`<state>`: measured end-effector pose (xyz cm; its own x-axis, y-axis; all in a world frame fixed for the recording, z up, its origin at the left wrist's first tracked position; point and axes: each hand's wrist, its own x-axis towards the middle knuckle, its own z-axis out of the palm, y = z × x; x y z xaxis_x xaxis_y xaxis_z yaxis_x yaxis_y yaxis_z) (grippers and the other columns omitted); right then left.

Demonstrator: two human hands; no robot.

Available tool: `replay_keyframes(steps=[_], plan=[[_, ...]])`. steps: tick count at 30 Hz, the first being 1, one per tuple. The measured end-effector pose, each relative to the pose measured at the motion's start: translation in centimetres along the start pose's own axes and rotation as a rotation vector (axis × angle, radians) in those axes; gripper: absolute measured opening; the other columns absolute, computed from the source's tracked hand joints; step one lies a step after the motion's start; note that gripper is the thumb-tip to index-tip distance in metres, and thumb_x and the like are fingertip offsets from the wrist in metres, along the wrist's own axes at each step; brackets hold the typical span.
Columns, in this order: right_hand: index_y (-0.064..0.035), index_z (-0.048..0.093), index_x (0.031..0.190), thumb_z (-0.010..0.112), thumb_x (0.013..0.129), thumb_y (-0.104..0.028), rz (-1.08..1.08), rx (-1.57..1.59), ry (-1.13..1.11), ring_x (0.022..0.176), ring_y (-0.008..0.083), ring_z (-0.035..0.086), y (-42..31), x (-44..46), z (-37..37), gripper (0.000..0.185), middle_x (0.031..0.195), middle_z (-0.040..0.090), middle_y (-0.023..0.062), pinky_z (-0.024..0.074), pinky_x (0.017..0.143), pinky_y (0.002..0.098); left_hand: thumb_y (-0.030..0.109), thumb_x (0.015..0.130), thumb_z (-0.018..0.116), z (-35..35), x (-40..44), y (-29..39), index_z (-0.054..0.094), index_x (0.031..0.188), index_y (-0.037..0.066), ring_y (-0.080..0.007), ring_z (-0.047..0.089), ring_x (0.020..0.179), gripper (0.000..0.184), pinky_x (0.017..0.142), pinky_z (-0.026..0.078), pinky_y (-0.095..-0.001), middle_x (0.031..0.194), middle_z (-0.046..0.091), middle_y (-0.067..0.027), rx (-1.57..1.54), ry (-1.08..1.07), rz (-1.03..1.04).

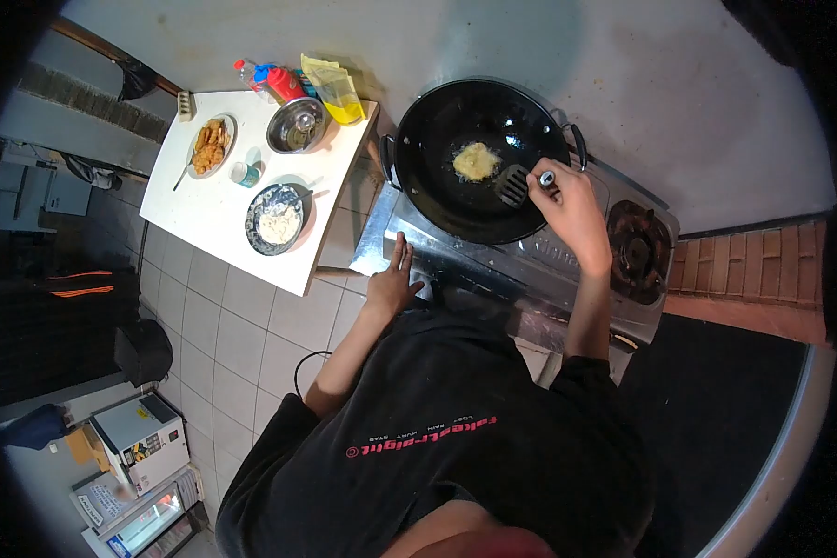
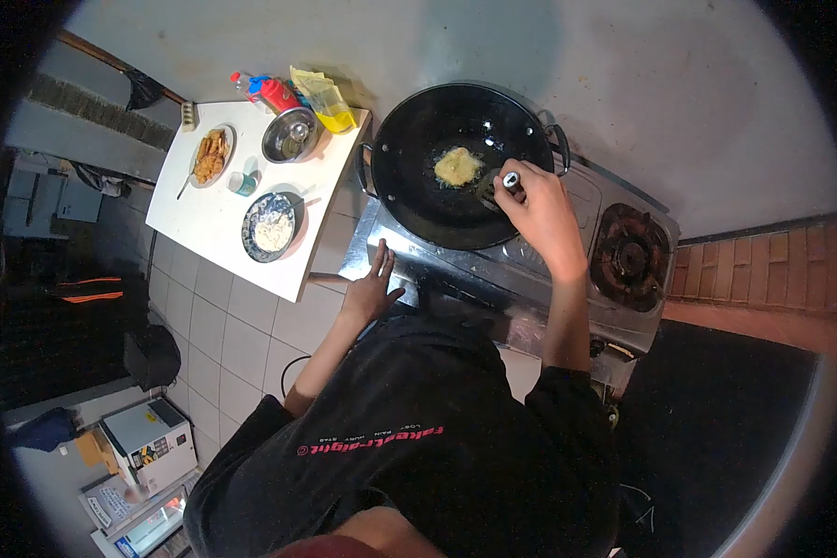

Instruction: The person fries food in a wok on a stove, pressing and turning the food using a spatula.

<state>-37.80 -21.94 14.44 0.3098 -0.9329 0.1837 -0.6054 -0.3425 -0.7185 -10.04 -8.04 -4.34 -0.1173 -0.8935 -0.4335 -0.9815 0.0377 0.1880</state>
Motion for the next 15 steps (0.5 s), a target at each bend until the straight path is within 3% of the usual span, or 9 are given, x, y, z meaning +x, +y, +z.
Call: replay_keyframes(steps=[10, 12, 15], plan=[[0.0007, 0.057, 0.088, 0.066, 0.091, -0.013, -0.001, -0.003, 0.023, 0.060, 0.0260, 0.058, 0.1, 0.1, 0.1, 0.017, 0.076, 0.060, 0.0154, 0.0451, 0.059, 0.0363, 0.051, 0.090, 0.064, 0.2, 0.0, -0.2, 0.020, 0.157, 0.004, -0.0409, 0.071, 0.092, 0.093, 0.075, 0.059, -0.0459, 0.167, -0.003, -0.0177, -0.015, 0.029, 0.019], [0.0030, 0.052, 0.085, 0.064, 0.093, -0.010, -0.019, 0.051, 0.045, 0.059, 0.0120, 0.041, 0.1, 0.0, 0.3, 0.019, 0.069, 0.043, 0.0091, 0.0378, 0.055, 0.0288, 0.051, 0.090, 0.065, 0.0, -0.1, 0.0, 0.020, 0.157, 0.004, -0.0413, 0.071, 0.091, 0.093, 0.075, 0.059, -0.0461, 0.167, -0.003, -0.0179, -0.020, 0.002, 0.002], [0.0027, 0.052, 0.084, 0.063, 0.094, -0.011, -0.013, 0.030, 0.051, 0.058, 0.0116, 0.040, 0.1, 0.0, 0.2, 0.020, 0.066, 0.042, 0.0093, 0.0368, 0.054, 0.0291, 0.050, 0.090, 0.065, -0.1, -0.1, 0.1, 0.021, 0.157, 0.003, -0.0417, 0.071, 0.090, 0.093, 0.075, 0.059, -0.0467, 0.167, -0.003, -0.0181, -0.032, 0.027, 0.004]])
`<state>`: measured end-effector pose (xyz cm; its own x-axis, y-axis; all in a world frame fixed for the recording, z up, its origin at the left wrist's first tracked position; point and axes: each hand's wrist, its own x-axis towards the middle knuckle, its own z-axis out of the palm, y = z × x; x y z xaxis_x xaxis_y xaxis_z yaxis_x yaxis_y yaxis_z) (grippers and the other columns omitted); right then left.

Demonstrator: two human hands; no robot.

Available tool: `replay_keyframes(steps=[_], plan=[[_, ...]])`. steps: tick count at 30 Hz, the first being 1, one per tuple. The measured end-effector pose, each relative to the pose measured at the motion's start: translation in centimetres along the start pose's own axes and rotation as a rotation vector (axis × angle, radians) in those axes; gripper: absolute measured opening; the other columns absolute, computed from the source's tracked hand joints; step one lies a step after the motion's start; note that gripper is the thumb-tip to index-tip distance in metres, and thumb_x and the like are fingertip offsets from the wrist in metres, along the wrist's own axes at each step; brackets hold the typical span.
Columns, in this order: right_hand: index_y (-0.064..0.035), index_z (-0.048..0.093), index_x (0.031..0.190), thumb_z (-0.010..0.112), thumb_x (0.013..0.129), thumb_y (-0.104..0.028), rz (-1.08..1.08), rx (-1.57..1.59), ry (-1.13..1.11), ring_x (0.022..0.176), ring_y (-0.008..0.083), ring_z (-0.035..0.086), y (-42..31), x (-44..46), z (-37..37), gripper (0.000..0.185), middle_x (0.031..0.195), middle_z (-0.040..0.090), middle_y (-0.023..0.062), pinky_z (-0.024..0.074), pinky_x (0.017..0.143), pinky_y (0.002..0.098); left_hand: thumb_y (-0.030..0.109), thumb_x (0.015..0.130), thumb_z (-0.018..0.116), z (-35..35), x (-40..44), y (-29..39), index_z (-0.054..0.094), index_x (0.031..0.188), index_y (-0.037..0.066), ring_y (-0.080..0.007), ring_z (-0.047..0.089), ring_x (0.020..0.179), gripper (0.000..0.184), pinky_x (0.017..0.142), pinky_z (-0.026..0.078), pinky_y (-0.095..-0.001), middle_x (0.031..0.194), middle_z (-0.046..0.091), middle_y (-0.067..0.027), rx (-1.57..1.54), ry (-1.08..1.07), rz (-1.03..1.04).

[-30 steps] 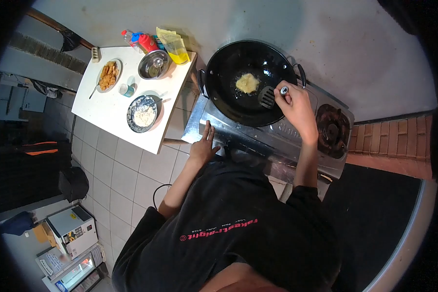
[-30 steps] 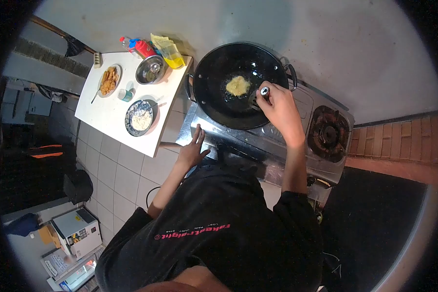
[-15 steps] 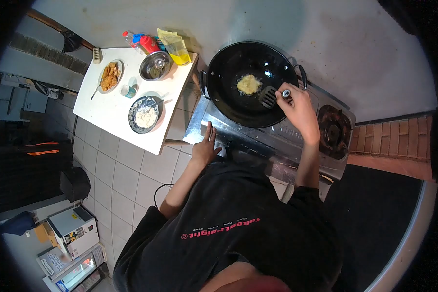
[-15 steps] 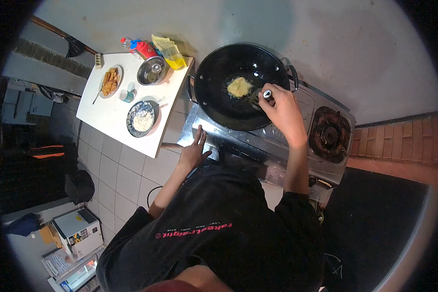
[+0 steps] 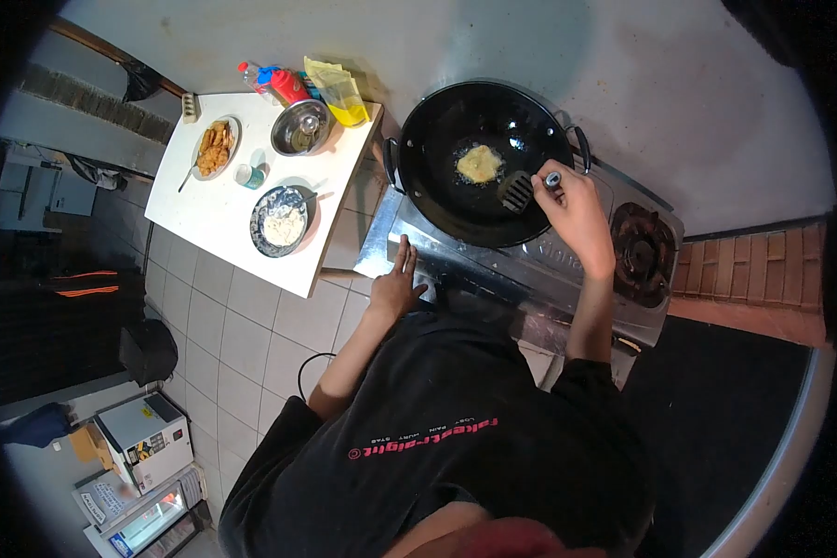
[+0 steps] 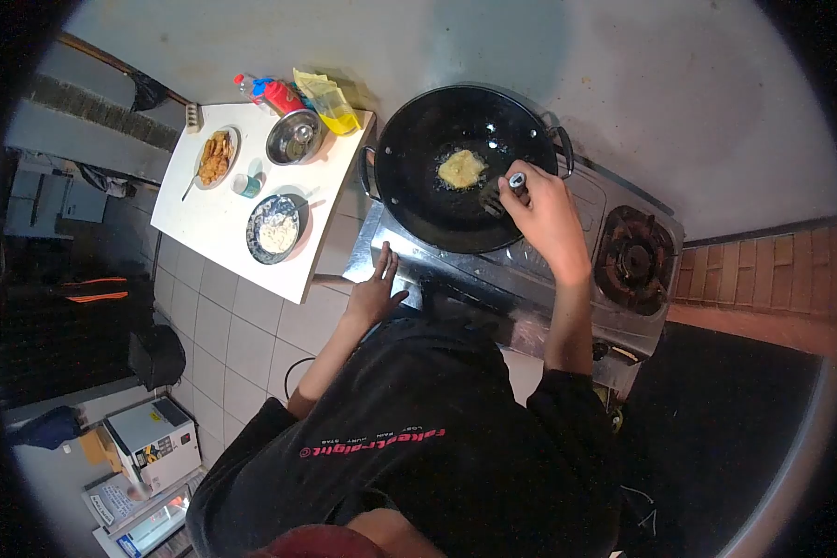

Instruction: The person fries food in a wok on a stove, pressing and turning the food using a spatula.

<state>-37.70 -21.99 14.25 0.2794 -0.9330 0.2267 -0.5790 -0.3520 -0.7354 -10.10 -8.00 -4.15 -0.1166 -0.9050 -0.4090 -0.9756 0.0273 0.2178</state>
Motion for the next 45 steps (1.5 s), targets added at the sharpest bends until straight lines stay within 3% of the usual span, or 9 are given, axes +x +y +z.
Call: replay_keyframes(steps=[3, 22, 30, 34, 35, 38, 40, 43, 45], plan=[[0.0012, 0.054, 0.086, 0.065, 0.093, -0.015, 0.060, -0.029, -0.040, 0.056, 0.0257, 0.052, 0.0, 0.2, -0.4, 0.021, 0.069, 0.056, 0.0164, 0.0425, 0.057, 0.0373, 0.049, 0.090, 0.066, -0.2, -0.1, 0.2, 0.021, 0.157, 0.003, -0.0417, 0.071, 0.091, 0.092, 0.075, 0.059, -0.0471, 0.167, -0.003, -0.0177, -0.004, -0.021, -0.012], [-0.0010, 0.049, 0.086, 0.063, 0.098, -0.026, 0.076, -0.014, 0.072, 0.053, 0.0293, 0.042, 0.0, 1.1, 0.0, 0.031, 0.065, 0.047, 0.0160, 0.0391, 0.054, 0.0382, 0.047, 0.089, 0.068, -0.6, 0.3, -0.1, 0.024, 0.156, 0.003, -0.0433, 0.070, 0.094, 0.091, 0.073, 0.059, -0.0485, 0.167, -0.003, -0.0172, 0.013, -0.021, -0.008], [-0.0023, 0.055, 0.090, 0.064, 0.098, -0.028, 0.184, 0.110, 0.221, 0.054, 0.0199, 0.048, 0.6, -2.1, 0.9, 0.029, 0.066, 0.052, 0.0114, 0.0404, 0.054, 0.0356, 0.040, 0.091, 0.067, -1.8, 0.3, -0.4, 0.023, 0.156, 0.004, -0.0444, 0.067, 0.102, 0.086, 0.085, 0.056, -0.0515, 0.167, -0.002, -0.0135, -0.054, -0.101, 0.010], [-0.0038, 0.056, 0.092, 0.065, 0.097, -0.027, 0.148, 0.119, 0.276, 0.055, 0.0202, 0.050, 1.2, -3.2, 1.9, 0.025, 0.068, 0.054, 0.0116, 0.0419, 0.055, 0.0336, 0.039, 0.094, 0.062, -2.5, 1.0, -2.1, 0.037, 0.151, 0.003, -0.0397, 0.069, 0.099, 0.072, 0.088, 0.056, -0.0485, 0.163, 0.024, -0.0145, -0.171, 0.092, 0.161], [-0.0038, 0.056, 0.092, 0.065, 0.097, -0.027, 0.161, 0.116, 0.283, 0.055, 0.0202, 0.050, 1.0, -3.2, 1.9, 0.025, 0.068, 0.054, 0.0116, 0.0419, 0.055, 0.0336, 0.030, 0.097, 0.059, -2.6, 1.3, -2.3, 0.050, 0.140, 0.001, -0.0373, 0.070, 0.091, 0.052, 0.084, 0.056, -0.0461, 0.150, 0.045, -0.0196, -0.347, 0.095, 0.098], [-0.0038, 0.055, 0.094, 0.065, 0.097, -0.028, 0.159, 0.134, 0.221, 0.058, 0.0251, 0.053, 0.1, -2.3, 1.4, 0.026, 0.072, 0.056, 0.0129, 0.0441, 0.059, 0.0352, 0.021, 0.099, 0.057, -2.8, 4.1, -4.5, 0.059, 0.124, -0.001, -0.0311, 0.071, 0.081, 0.034, 0.076, 0.057, -0.0414, 0.121, 0.065, -0.0199, -0.597, 0.143, 0.103], [-0.0034, 0.054, 0.096, 0.065, 0.097, -0.029, 0.176, 0.118, 0.112, 0.064, 0.0303, 0.056, -0.4, -1.5, 1.2, 0.028, 0.076, 0.057, 0.0144, 0.0457, 0.063, 0.0374, 0.025, 0.104, 0.054, -1.1, 6.7, -6.3, 0.064, 0.100, -0.001, -0.0127, 0.062, 0.064, 0.028, 0.058, 0.048, -0.0278, 0.069, 0.061, -0.0054, -1.037, 0.135, 0.082], [-0.0026, 0.053, 0.096, 0.064, 0.097, -0.025, 0.140, 0.096, 0.140, 0.068, 0.0303, 0.057, -2.2, -1.2, 2.0, 0.025, 0.080, 0.058, 0.0145, 0.0473, 0.066, 0.0376, 0.037, 0.104, 0.051, -1.5, 8.8, -8.0, 0.062, 0.088, 0.010, -0.0067, 0.039, 0.052, 0.034, 0.051, 0.034, -0.0214, 0.064, 0.045, 0.0047, -1.524, -0.166, -0.026], [-0.0015, 0.054, 0.096, 0.064, 0.097, -0.021, 0.153, 0.134, 0.176, 0.068, 0.0275, 0.057, -3.7, -1.2, 3.1, 0.022, 0.082, 0.057, 0.0131, 0.0476, 0.067, 0.0360, 0.038, 0.104, 0.050, -1.6, 9.3, -8.6, 0.059, 0.083, 0.011, -0.0068, 0.040, 0.057, 0.035, 0.052, 0.030, -0.0230, 0.068, 0.049, 0.0036, -1.571, -0.209, -0.033]])
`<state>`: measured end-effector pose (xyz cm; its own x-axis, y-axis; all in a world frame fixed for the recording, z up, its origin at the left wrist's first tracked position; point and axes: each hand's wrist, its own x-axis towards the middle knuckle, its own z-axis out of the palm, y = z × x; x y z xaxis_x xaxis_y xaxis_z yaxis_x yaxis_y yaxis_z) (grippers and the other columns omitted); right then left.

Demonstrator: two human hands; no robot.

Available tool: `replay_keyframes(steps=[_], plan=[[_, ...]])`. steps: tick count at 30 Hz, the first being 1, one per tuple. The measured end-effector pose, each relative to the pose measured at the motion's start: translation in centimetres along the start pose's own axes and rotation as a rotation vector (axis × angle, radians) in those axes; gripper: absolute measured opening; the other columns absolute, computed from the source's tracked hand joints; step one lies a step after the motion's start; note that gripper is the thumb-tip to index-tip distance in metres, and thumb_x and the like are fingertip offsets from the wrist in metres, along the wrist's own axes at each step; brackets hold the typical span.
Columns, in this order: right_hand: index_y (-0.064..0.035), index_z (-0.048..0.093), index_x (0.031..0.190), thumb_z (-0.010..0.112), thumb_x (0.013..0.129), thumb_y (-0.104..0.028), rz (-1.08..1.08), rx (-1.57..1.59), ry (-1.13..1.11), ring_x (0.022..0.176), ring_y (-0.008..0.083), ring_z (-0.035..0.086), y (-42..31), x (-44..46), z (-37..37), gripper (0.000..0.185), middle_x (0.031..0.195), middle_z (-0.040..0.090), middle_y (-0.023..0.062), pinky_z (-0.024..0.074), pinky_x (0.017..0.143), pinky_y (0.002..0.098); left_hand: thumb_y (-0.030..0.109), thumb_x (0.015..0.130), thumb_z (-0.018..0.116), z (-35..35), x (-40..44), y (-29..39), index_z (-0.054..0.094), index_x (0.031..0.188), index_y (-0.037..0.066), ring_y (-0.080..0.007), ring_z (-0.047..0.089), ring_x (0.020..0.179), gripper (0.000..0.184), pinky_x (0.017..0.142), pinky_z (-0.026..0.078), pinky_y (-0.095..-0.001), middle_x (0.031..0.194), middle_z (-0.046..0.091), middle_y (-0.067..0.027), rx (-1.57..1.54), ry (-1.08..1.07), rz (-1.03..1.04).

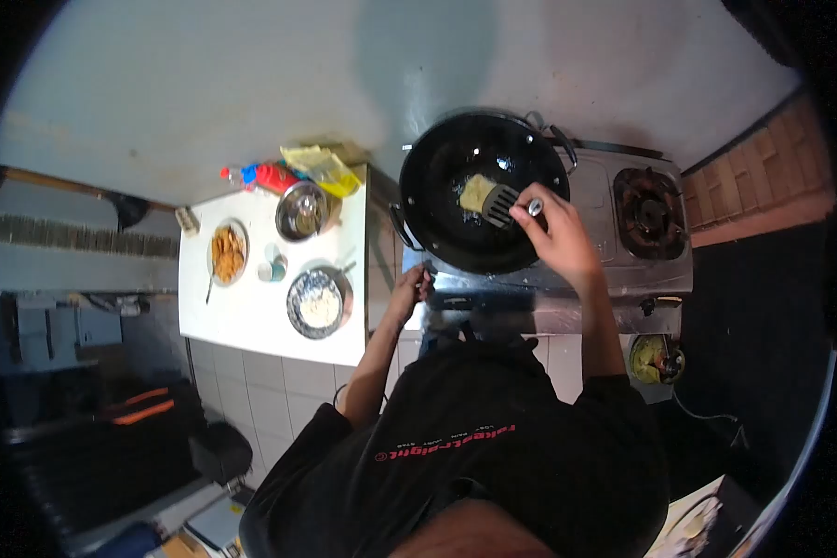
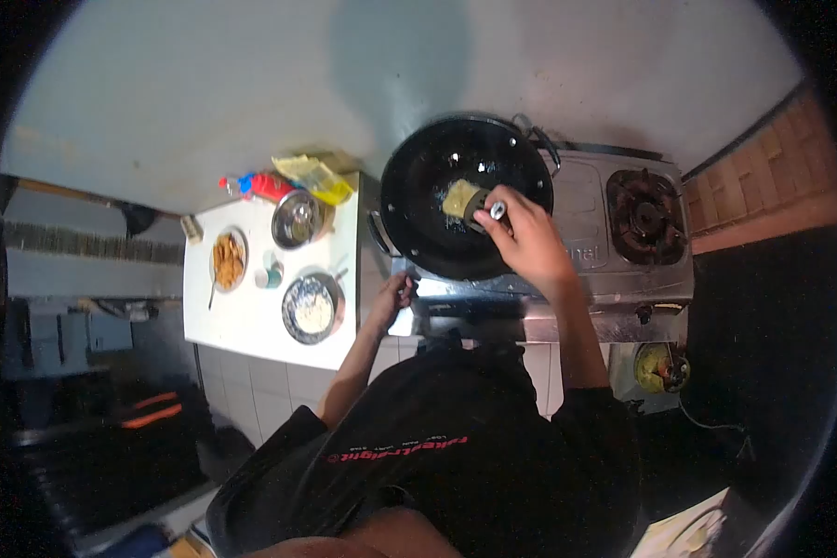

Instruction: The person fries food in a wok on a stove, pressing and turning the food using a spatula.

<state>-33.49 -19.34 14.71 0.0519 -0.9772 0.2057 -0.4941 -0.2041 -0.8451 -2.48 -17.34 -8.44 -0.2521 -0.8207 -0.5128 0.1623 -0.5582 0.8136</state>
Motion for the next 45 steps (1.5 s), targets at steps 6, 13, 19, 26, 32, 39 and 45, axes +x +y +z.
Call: replay_keyframes(steps=[6, 13, 19, 26, 32, 39, 45], plan=[[-0.0012, 0.057, 0.101, 0.062, 0.099, -0.015, -0.036, -0.055, 0.280, 0.071, 0.0209, 0.058, 1.3, -1.0, 5.8, 0.015, 0.087, 0.053, 0.0086, 0.0489, 0.071, 0.0311, 0.037, 0.104, 0.053, -1.4, 2.1, -0.7, 0.053, 0.073, 0.013, -0.0071, 0.036, 0.040, 0.039, 0.039, 0.026, -0.0240, 0.054, 0.044, 0.0040, 0.017, -0.207, -0.069], [-0.0054, 0.057, 0.105, 0.057, 0.104, -0.022, 0.238, 0.474, 0.452, 0.085, 0.0121, 0.066, 5.0, -3.4, 9.9, 0.017, 0.090, 0.059, 0.0011, 0.0498, 0.078, 0.0268, 0.035, 0.104, 0.052, -1.1, 2.4, -1.7, 0.045, 0.064, 0.014, -0.0068, 0.035, 0.043, 0.046, 0.043, 0.025, -0.0254, 0.053, 0.038, 0.0049, 0.176, -0.282, 0.030], [-0.0056, 0.056, 0.104, 0.057, 0.104, -0.018, 0.200, 0.366, 0.420, 0.085, 0.0105, 0.065, 5.8, -4.5, 10.5, 0.013, 0.090, 0.058, 0.0006, 0.0476, 0.075, 0.0248, 0.053, 0.102, 0.048, -1.4, 1.9, -1.5, 0.049, 0.057, 0.010, -0.0098, 0.036, 0.053, 0.063, 0.052, 0.029, -0.0317, 0.054, 0.039, 0.0035, 0.371, -0.087, 0.068], [-0.0040, 0.057, 0.101, 0.059, 0.102, -0.017, 0.135, 0.272, 0.327, 0.081, 0.0098, 0.064, 6.5, -4.6, 7.6, 0.013, 0.086, 0.058, 0.0008, 0.0483, 0.071, 0.0237, 0.046, 0.102, 0.049, -1.5, 1.2, -1.7, 0.052, 0.066, -0.002, -0.0179, 0.043, 0.059, 0.060, 0.059, 0.037, -0.0399, 0.057, 0.046, -0.0071, 0.399, 0.419, 0.315], [-0.0015, 0.058, 0.100, 0.061, 0.101, -0.019, 0.024, 0.273, 0.270, 0.077, 0.0095, 0.065, 7.0, -3.6, 1.5, 0.018, 0.079, 0.061, 0.0013, 0.0489, 0.069, 0.0245, 0.029, 0.103, 0.051, 1.1, 3.3, -1.3, 0.053, 0.102, -0.003, -0.0286, 0.061, 0.085, 0.031, 0.078, 0.048, -0.0409, 0.089, 0.062, -0.0181, 0.355, 0.839, 0.490], [-0.0009, 0.059, 0.093, 0.064, 0.098, -0.018, -0.081, 0.092, 0.139, 0.066, 0.0125, 0.061, 5.6, -2.1, -4.1, 0.018, 0.074, 0.059, 0.0063, 0.0463, 0.061, 0.0281, 0.016, 0.100, 0.052, 2.8, 6.0, -3.4, 0.045, 0.118, -0.004, -0.0359, 0.061, 0.096, 0.028, 0.089, 0.047, -0.0434, 0.104, 0.059, -0.0239, 0.438, 0.944, 0.637], [0.0022, 0.056, 0.091, 0.065, 0.097, -0.020, -0.195, -0.125, 0.097, 0.063, 0.0235, 0.052, 4.7, -0.9, -4.3, 0.025, 0.076, 0.054, 0.0147, 0.0440, 0.062, 0.0342, 0.029, 0.101, 0.050, -3.2, 9.6, -7.4, 0.047, 0.117, -0.001, -0.0406, 0.062, 0.102, 0.034, 0.092, 0.046, -0.0452, 0.111, 0.062, -0.0263, 0.172, 0.961, 0.394]])
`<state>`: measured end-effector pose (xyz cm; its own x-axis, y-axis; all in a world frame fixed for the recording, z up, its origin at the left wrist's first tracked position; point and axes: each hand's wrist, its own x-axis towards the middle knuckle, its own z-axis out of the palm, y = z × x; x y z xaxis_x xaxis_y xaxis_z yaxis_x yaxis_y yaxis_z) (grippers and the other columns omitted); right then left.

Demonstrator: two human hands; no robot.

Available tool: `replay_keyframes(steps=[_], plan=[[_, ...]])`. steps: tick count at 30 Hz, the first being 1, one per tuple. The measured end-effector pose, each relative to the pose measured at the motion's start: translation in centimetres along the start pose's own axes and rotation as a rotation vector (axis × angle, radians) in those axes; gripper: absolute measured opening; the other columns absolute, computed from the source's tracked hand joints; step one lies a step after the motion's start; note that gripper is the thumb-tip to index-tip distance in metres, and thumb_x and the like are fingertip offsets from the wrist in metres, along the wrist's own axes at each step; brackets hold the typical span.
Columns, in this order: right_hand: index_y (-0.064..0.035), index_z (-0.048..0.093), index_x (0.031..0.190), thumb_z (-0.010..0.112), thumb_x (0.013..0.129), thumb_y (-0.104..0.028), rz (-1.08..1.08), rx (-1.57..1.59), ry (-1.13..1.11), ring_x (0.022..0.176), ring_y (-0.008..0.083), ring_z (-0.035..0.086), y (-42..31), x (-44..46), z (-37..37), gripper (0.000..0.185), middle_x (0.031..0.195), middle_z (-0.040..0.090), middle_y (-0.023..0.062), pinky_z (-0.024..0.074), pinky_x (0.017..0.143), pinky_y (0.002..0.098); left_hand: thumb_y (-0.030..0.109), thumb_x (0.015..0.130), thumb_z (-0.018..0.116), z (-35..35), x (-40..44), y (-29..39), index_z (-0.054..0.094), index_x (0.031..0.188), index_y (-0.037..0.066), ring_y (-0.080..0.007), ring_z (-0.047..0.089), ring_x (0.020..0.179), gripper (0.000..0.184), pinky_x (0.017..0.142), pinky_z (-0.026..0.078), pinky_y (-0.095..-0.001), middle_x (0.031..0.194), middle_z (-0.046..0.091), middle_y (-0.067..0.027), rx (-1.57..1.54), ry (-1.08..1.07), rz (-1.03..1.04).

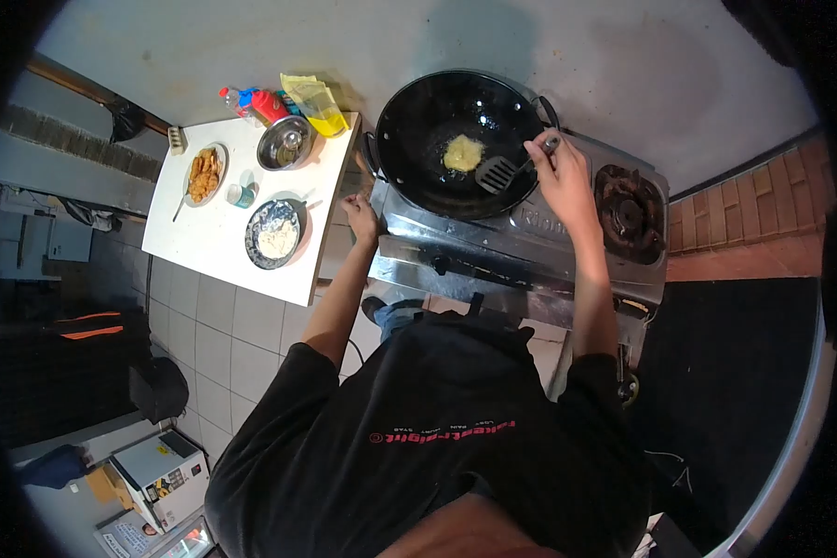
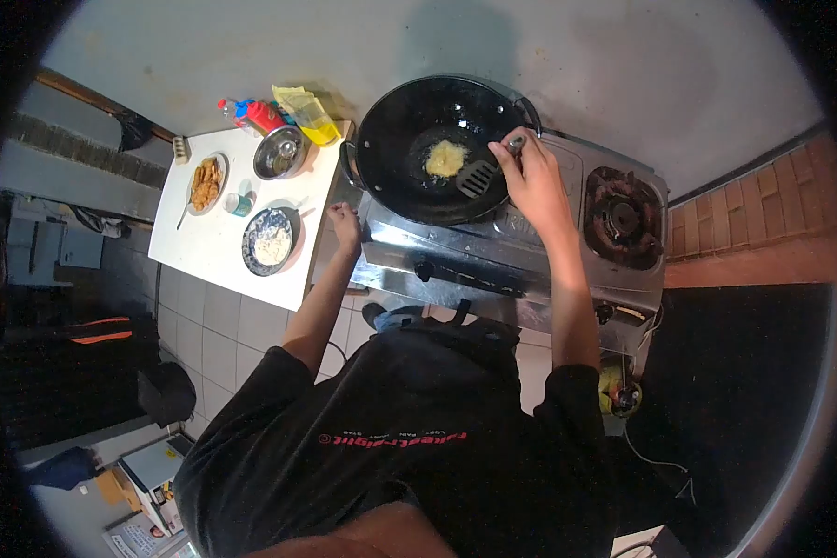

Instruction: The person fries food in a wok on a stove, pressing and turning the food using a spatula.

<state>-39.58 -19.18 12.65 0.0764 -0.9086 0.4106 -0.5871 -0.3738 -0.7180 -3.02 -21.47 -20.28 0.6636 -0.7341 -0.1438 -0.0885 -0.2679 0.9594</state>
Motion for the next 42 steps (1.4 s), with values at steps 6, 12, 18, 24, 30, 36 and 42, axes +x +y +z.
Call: replay_keyframes(steps=[6, 12, 18, 24, 30, 36, 42], plan=[[0.0083, 0.057, 0.105, 0.062, 0.098, -0.031, 0.002, -0.086, -0.120, 0.090, 0.0413, 0.056, -1.4, 1.7, 0.6, 0.040, 0.099, 0.057, 0.0203, 0.0467, 0.083, 0.0426, 0.026, 0.100, 0.051, 0.4, 0.7, 2.6, 0.053, 0.108, -0.002, -0.0416, 0.064, 0.097, 0.030, 0.087, 0.048, -0.0458, 0.103, 0.065, -0.0264, 0.168, -0.026, 0.158], [0.0115, 0.058, 0.114, 0.062, 0.098, -0.032, -0.036, -0.142, -0.148, 0.093, 0.0417, 0.061, -1.2, 2.8, 1.1, 0.047, 0.098, 0.061, 0.0223, 0.0481, 0.083, 0.0427, 0.021, 0.099, 0.050, 2.0, -0.6, 3.5, 0.055, 0.107, -0.003, -0.0430, 0.063, 0.095, 0.025, 0.085, 0.048, -0.0481, 0.101, 0.065, -0.0257, 0.194, -0.049, 0.279], [0.0149, 0.056, 0.123, 0.061, 0.099, -0.034, 0.137, -0.086, -0.270, 0.079, 0.0431, 0.063, -2.1, 3.8, 1.3, 0.054, 0.081, 0.063, 0.0276, 0.0494, 0.077, 0.0451, 0.006, 0.090, 0.049, 1.2, -1.6, 4.7, 0.053, 0.110, 0.000, -0.0433, 0.060, 0.098, 0.022, 0.087, 0.045, -0.0516, 0.104, 0.064, -0.0238, 0.265, -0.090, 0.386], [0.0146, 0.056, 0.123, 0.059, 0.099, -0.037, 0.122, -0.121, -0.288, 0.077, 0.0425, 0.063, -1.7, 5.3, 1.6, 0.057, 0.081, 0.062, 0.0274, 0.0492, 0.075, 0.0432, -0.005, 0.079, 0.047, 0.4, -3.5, 6.4, 0.053, 0.117, 0.002, -0.0393, 0.057, 0.102, 0.040, 0.090, 0.043, -0.0498, 0.104, 0.062, -0.0193, 0.359, -0.084, 0.523], [0.0132, 0.056, 0.123, 0.058, 0.100, -0.038, 0.138, -0.140, -0.290, 0.078, 0.0419, 0.063, -0.7, 6.7, 2.6, 0.056, 0.080, 0.062, 0.0265, 0.0493, 0.075, 0.0432, -0.010, 0.073, 0.042, 0.5, -3.2, 5.7, 0.052, 0.122, 0.000, -0.0360, 0.056, 0.096, 0.050, 0.089, 0.044, -0.0451, 0.105, 0.058, -0.0186, 0.336, -0.041, 0.614], [0.0086, 0.061, 0.116, 0.059, 0.099, -0.037, 0.150, -0.118, -0.265, 0.081, 0.0429, 0.065, 0.0, 7.6, 3.8, 0.048, 0.081, 0.064, 0.0259, 0.0494, 0.076, 0.0458, -0.007, 0.075, 0.047, 0.3, -3.3, 6.3, 0.051, 0.125, -0.001, -0.0375, 0.055, 0.102, 0.050, 0.091, 0.041, -0.0480, 0.107, 0.058, -0.0183, 0.379, -0.142, 0.490], [0.0062, 0.062, 0.101, 0.059, 0.099, -0.035, 0.103, -0.107, -0.178, 0.079, 0.0442, 0.065, -1.4, 7.9, 3.1, 0.042, 0.077, 0.065, 0.0237, 0.0504, 0.074, 0.0468, -0.005, 0.074, 0.049, 0.3, -3.5, 6.9, 0.056, 0.116, 0.003, -0.0379, 0.055, 0.105, 0.044, 0.092, 0.041, -0.0489, 0.108, 0.057, -0.0162, 0.389, -0.147, 0.438]])
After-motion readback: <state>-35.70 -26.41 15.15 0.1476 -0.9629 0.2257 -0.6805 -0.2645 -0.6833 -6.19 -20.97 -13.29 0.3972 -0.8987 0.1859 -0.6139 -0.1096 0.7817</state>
